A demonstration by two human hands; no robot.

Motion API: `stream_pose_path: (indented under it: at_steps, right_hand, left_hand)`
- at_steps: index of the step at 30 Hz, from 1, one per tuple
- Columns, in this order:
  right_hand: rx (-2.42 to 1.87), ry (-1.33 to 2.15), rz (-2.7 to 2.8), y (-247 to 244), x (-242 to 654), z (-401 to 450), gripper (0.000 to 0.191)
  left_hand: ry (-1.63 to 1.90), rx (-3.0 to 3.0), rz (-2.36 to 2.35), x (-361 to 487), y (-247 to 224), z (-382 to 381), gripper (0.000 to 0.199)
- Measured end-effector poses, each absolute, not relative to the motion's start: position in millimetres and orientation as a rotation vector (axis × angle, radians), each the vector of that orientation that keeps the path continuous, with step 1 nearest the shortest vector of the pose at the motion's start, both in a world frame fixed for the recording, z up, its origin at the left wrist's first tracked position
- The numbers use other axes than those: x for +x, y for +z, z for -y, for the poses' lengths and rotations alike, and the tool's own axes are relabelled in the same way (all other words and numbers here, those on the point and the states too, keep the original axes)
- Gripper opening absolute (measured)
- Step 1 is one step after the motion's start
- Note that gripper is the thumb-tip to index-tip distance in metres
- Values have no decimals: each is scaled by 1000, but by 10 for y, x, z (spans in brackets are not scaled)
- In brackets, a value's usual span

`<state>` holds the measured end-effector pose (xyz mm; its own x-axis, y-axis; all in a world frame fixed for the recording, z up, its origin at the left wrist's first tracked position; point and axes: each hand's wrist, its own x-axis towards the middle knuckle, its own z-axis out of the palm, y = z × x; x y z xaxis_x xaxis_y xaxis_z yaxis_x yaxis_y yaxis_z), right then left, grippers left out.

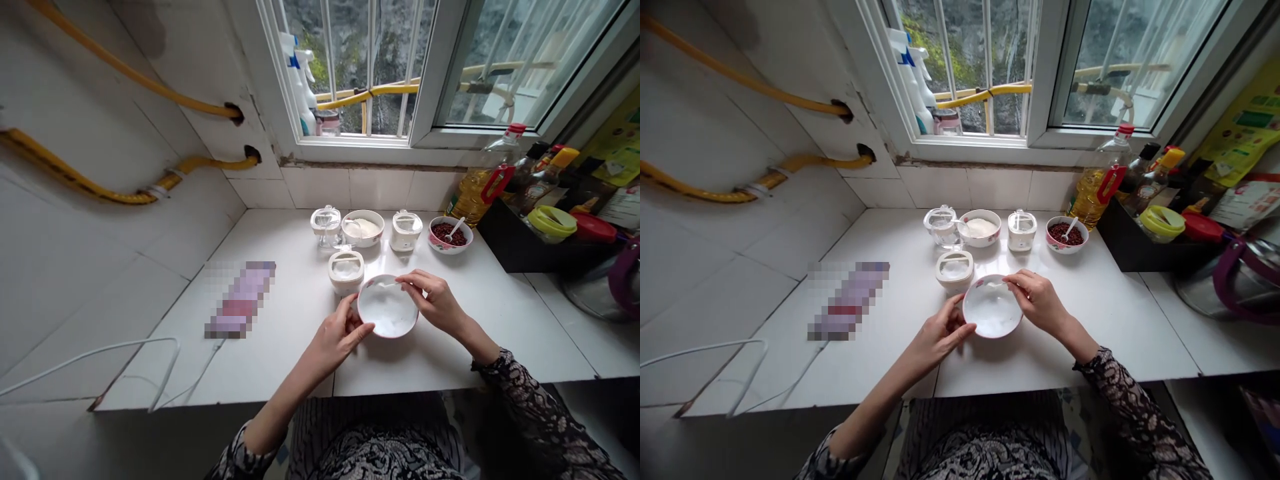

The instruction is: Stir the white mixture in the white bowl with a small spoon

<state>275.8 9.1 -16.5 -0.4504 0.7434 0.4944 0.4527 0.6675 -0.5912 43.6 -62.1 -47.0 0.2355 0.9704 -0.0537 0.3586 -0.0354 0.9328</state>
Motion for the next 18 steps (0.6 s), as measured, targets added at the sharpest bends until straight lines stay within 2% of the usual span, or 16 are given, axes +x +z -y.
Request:
stream_pose_path:
  at_steps: [6, 10, 15, 18]
  right_hand:
    - [-918, 589, 2153, -34, 2812, -286, 18]
    - [-942, 518, 2121, -79, 2780, -351, 19]
    - [-1010, 226, 2189, -180, 2794, -372, 23]
    - [-1023, 177, 2197, -159, 2852, -365, 26]
  left_hand:
    - [1010, 1736, -1434, 501, -563, 515, 40]
    - [1085, 2038, -1687, 482, -662, 620, 28]
    - [1037, 2383, -1638, 485, -675, 687, 28]
    - [1039, 2483, -1579, 491, -655, 682, 29]
